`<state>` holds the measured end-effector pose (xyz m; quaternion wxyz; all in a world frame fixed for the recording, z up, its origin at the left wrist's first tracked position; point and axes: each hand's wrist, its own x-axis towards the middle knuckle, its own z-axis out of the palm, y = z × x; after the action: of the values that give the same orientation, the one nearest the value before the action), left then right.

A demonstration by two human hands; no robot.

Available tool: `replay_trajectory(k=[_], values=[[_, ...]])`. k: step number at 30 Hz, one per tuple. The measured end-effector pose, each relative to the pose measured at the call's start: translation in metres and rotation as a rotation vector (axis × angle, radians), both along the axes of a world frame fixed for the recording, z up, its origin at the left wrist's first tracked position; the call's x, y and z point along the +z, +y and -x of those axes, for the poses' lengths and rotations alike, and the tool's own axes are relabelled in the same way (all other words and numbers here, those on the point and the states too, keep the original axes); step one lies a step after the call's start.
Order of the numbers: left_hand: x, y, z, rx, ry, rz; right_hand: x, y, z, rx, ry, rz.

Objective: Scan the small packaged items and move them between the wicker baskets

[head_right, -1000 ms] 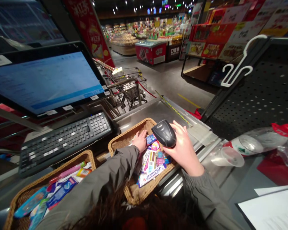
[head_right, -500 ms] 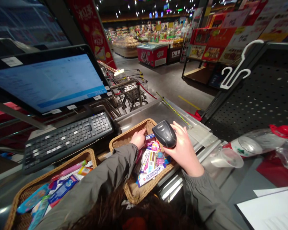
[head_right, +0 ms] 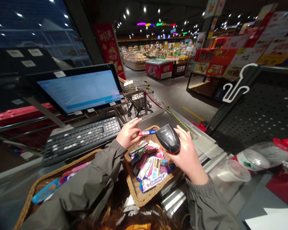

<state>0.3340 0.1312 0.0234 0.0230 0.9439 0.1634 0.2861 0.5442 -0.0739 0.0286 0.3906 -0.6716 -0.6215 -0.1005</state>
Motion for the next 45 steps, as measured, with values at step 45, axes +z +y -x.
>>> replay_trajectory(k=[45], values=[[0.071, -0.065, 0.285, 0.525, -0.174, -0.389, 0.056, 0.007, 0.225, 0.55, -0.225, 0.069]])
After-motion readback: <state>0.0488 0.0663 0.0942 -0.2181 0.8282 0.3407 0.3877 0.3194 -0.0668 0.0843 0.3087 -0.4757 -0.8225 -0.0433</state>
